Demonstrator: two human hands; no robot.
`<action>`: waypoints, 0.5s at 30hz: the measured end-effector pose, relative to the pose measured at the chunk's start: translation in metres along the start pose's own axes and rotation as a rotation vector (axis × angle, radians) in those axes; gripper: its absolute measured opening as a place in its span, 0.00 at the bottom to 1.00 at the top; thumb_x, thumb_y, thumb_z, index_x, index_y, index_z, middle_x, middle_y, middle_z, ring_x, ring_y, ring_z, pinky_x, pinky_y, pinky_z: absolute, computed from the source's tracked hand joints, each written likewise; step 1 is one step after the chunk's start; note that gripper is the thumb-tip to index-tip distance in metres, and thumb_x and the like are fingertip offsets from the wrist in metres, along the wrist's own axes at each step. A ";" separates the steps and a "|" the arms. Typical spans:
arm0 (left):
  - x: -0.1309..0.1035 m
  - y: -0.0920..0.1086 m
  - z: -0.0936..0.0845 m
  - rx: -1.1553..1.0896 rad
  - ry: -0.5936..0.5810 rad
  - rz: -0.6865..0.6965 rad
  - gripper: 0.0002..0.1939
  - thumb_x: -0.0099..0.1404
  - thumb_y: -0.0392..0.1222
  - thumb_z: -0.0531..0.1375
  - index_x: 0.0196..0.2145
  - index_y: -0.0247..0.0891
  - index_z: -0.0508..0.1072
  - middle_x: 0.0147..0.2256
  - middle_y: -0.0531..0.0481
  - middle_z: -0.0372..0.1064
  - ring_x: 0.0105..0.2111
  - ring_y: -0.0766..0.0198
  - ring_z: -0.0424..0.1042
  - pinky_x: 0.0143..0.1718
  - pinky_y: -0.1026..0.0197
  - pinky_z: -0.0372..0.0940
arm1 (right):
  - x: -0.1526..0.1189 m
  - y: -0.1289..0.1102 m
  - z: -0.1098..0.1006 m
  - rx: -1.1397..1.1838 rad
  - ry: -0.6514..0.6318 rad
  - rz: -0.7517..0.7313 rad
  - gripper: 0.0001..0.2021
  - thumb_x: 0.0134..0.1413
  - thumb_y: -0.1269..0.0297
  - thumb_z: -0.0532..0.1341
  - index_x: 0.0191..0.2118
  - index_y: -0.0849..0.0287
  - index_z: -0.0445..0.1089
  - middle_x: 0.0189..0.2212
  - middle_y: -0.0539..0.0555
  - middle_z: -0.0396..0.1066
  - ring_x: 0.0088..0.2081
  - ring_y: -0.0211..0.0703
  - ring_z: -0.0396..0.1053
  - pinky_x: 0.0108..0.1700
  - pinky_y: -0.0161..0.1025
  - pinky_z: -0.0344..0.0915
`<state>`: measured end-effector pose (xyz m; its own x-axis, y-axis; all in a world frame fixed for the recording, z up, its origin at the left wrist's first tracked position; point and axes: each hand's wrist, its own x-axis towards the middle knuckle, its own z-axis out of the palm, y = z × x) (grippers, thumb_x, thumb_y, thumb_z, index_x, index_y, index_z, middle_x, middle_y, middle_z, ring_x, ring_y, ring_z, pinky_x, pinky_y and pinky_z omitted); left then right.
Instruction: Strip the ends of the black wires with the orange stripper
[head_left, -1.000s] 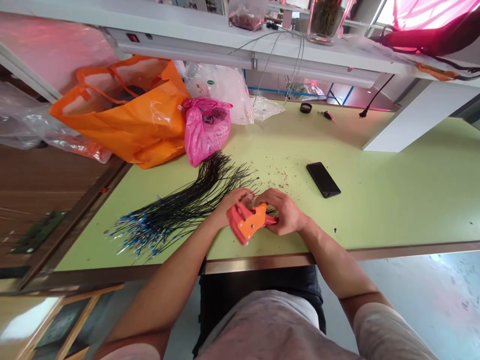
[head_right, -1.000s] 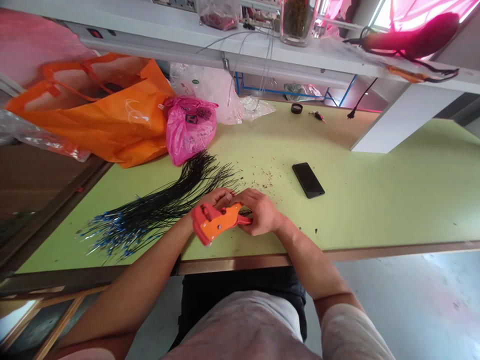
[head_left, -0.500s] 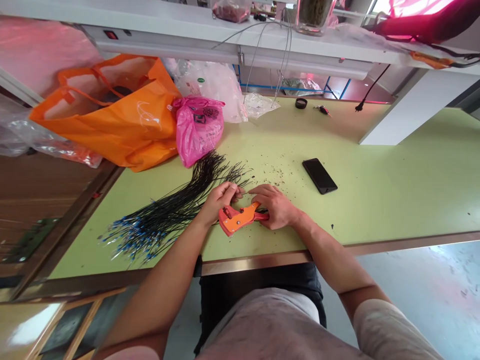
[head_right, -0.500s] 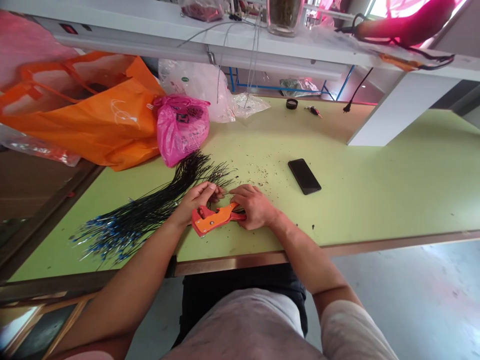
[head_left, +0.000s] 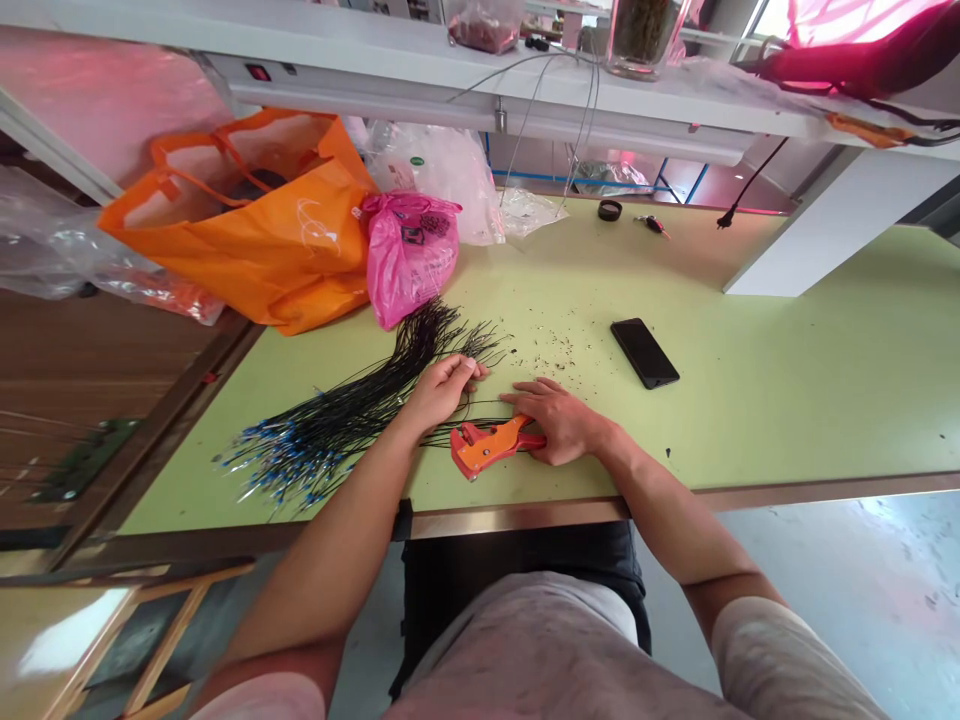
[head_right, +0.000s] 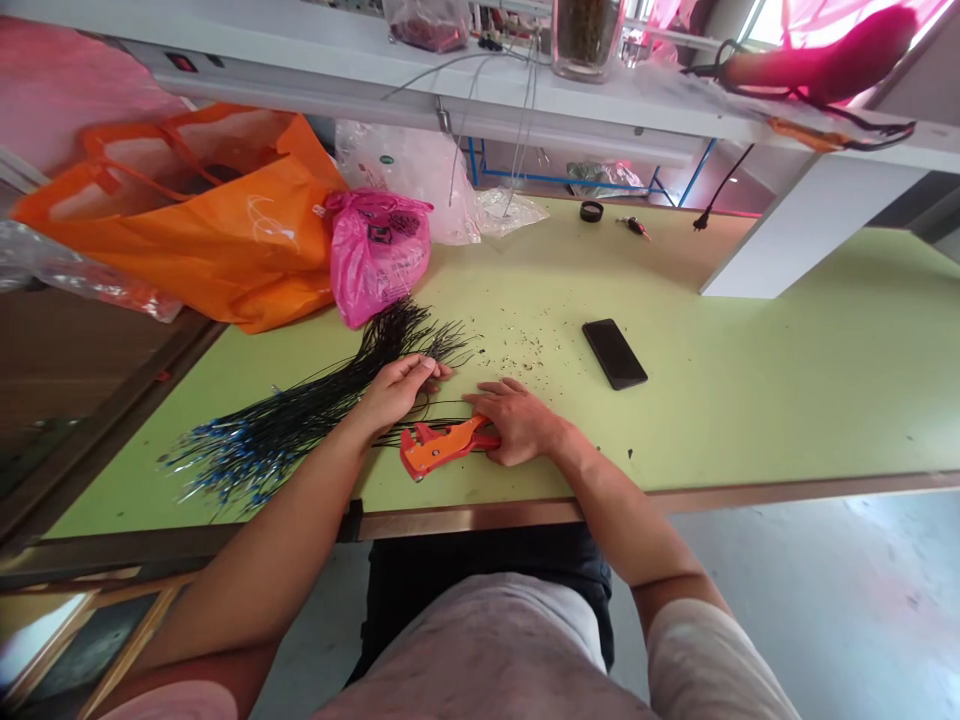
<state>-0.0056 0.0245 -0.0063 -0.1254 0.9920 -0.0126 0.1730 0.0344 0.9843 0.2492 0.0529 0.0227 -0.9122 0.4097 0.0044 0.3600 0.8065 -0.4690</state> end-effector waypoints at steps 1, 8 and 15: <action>0.001 -0.001 -0.002 0.065 -0.005 0.031 0.30 0.65 0.73 0.62 0.35 0.40 0.75 0.43 0.39 0.83 0.44 0.49 0.80 0.46 0.51 0.74 | -0.002 -0.002 -0.001 -0.011 -0.018 0.003 0.32 0.49 0.66 0.69 0.63 0.59 0.73 0.73 0.63 0.67 0.77 0.67 0.57 0.78 0.68 0.50; 0.015 -0.014 -0.015 0.468 0.117 0.149 0.20 0.75 0.59 0.51 0.37 0.43 0.73 0.45 0.38 0.82 0.48 0.47 0.79 0.56 0.47 0.71 | -0.013 -0.021 -0.001 -0.093 -0.085 0.035 0.28 0.52 0.62 0.70 0.59 0.63 0.75 0.73 0.68 0.65 0.76 0.69 0.60 0.76 0.68 0.56; 0.030 -0.026 -0.026 0.587 0.276 0.161 0.18 0.75 0.55 0.50 0.37 0.42 0.72 0.45 0.34 0.80 0.50 0.44 0.79 0.59 0.45 0.70 | -0.049 -0.037 0.016 -0.056 0.041 -0.002 0.25 0.58 0.53 0.70 0.57 0.63 0.75 0.73 0.67 0.66 0.75 0.69 0.63 0.76 0.67 0.58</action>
<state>-0.0389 0.0499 -0.0280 -0.2857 0.9255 0.2488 0.7037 0.0263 0.7100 0.2776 -0.0041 0.0253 -0.9045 0.4243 0.0418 0.3697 0.8294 -0.4188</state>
